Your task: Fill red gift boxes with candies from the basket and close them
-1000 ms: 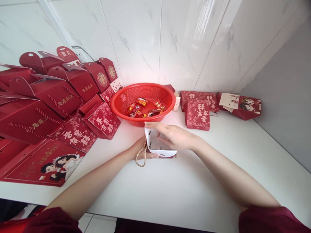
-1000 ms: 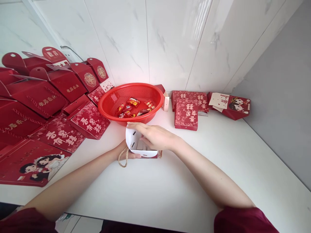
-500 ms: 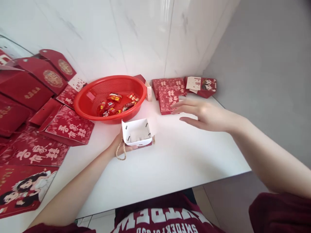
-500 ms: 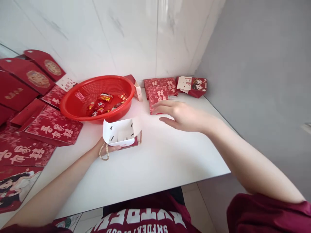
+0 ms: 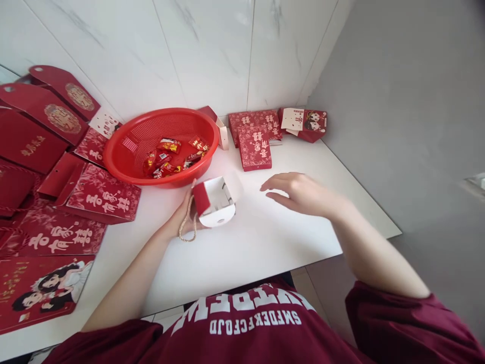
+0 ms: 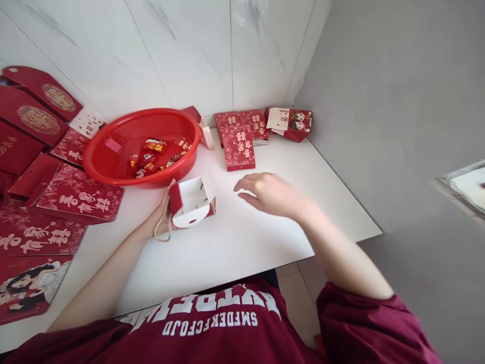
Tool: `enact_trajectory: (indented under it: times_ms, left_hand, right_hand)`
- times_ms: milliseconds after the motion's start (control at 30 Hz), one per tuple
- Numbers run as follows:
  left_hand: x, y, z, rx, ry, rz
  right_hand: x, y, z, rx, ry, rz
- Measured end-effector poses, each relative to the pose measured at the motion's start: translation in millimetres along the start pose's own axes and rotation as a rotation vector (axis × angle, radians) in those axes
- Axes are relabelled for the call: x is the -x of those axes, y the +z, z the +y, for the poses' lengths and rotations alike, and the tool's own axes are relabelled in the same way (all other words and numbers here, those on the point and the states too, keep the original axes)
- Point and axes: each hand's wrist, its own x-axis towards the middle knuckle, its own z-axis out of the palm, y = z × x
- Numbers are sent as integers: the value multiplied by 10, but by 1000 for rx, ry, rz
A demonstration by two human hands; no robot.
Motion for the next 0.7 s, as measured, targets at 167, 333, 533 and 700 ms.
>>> enact_trajectory:
  times_ms: [167, 333, 533, 700]
  left_hand:
    - [298, -512, -187, 296, -93, -102]
    - [325, -1043, 221, 259, -431, 80]
    - [-117, -842, 852, 60, -21, 161]
    - [-213, -604, 804, -1, 115, 44]
  right_hand:
    - [-363, 12, -307, -184, -144, 194]
    - [-728, 222, -546, -162, -105, 267]
    - [-933, 785, -656, 45, 35, 136]
    - [-831, 984, -559, -82, 105, 54]
